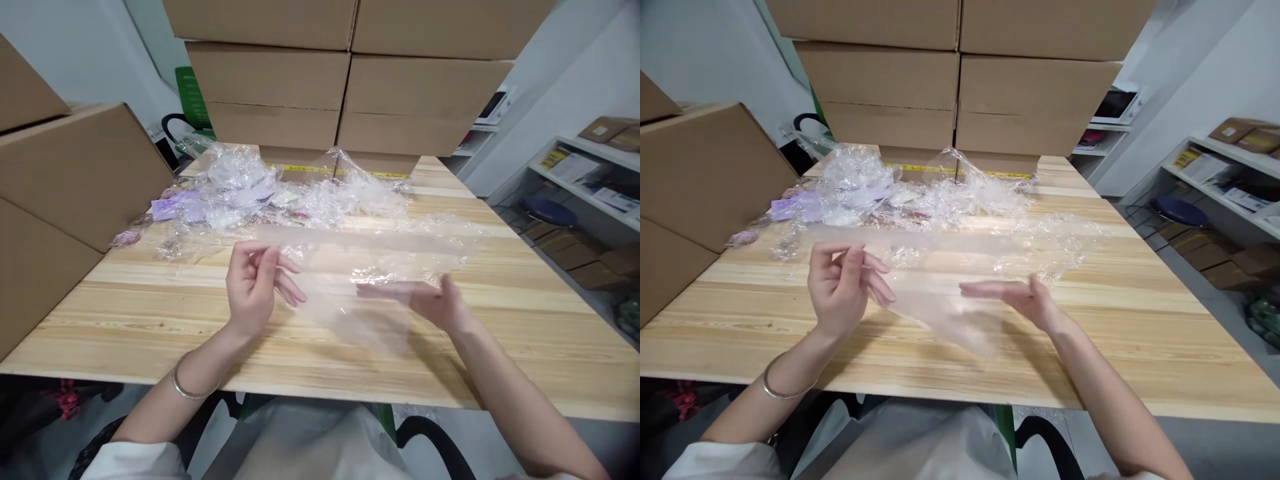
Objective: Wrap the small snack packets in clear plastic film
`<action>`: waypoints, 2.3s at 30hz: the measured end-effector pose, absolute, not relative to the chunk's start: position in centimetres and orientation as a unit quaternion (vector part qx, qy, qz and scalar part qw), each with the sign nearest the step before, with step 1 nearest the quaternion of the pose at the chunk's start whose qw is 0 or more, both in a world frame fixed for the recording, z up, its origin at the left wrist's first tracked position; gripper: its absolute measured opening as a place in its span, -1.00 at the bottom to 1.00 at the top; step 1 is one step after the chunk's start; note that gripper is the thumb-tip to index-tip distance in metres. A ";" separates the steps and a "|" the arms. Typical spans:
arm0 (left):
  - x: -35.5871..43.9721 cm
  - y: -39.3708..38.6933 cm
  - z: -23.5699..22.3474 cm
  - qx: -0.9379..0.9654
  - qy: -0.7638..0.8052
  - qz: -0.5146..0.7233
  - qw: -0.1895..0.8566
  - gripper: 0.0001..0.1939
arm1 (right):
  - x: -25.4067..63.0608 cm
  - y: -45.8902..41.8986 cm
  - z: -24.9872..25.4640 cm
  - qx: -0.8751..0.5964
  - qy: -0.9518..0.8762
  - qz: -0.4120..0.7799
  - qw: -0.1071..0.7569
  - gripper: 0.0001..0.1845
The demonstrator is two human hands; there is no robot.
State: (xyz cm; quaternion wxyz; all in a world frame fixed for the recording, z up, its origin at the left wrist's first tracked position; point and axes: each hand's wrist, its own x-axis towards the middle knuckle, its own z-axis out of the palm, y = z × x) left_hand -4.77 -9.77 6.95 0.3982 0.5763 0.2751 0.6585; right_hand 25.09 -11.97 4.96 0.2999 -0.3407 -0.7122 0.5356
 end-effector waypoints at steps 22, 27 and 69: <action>-3.8 -1.8 -0.9 0.794 0.571 0.189 0.087 -0.67 | 27.3 -6.1 -4.0 -0.722 -0.602 0.190 0.284 -0.17; -6.2 0.5 -0.9 0.774 0.569 0.257 0.105 -0.78 | 26.1 -7.1 -2.2 -0.758 -0.617 -0.081 0.196 -0.21; 2.0 -10.4 -0.9 0.944 0.303 0.106 0.075 -0.43 | 29.7 -16.9 0.9 -0.653 -0.709 0.199 0.175 -0.64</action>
